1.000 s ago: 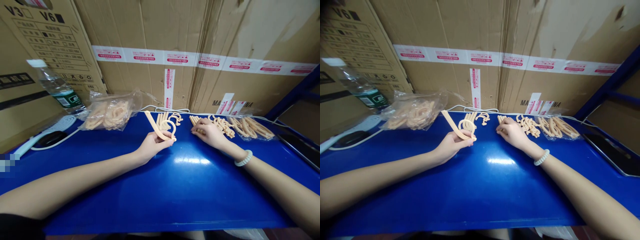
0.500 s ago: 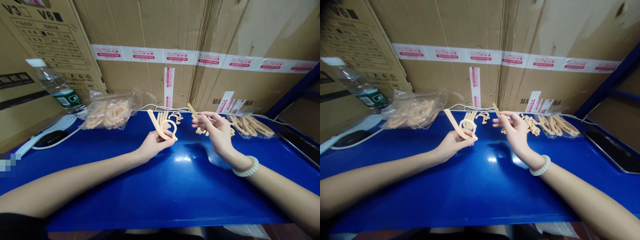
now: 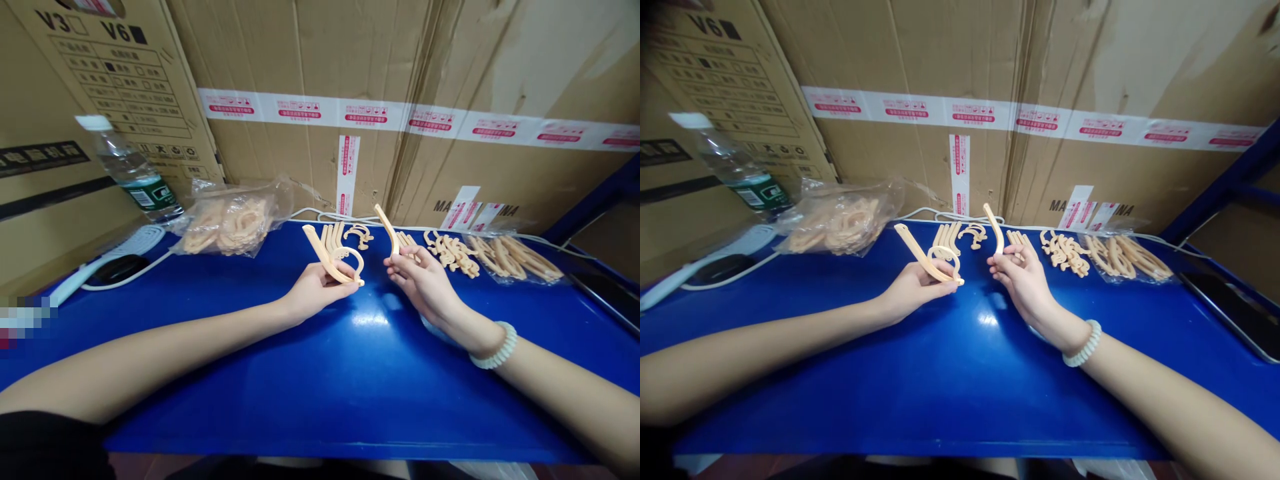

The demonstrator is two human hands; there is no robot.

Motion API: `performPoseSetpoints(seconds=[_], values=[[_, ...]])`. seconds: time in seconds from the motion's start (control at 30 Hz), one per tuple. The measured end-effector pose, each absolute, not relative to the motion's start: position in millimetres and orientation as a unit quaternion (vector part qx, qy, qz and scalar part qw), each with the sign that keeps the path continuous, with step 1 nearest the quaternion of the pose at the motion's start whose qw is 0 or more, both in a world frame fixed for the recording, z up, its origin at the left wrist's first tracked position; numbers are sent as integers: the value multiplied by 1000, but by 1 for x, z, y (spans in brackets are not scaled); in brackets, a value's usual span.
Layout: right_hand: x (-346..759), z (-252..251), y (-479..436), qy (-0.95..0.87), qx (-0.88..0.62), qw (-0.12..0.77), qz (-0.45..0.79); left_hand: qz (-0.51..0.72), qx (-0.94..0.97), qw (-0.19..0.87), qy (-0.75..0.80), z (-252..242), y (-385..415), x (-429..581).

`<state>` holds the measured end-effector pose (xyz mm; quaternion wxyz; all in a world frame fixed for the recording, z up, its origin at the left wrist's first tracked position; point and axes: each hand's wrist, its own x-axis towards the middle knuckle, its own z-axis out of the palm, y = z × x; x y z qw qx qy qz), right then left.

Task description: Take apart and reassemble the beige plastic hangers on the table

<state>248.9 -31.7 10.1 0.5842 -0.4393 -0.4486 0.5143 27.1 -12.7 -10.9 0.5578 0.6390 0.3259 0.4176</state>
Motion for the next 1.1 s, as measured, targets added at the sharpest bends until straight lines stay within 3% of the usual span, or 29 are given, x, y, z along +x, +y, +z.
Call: performPoseSetpoints(seconds=[0.27,0.6,1.1], values=[[240,7,-39,-461,-408,490,617,421,636,574,299,-10,-13,28],[240,7,-39,-642,-415,404,501,407,628,597,289,-8,-14,26],[239,4,-40,-654,-423,417,469,414,610,609,291,-12,-18,29]])
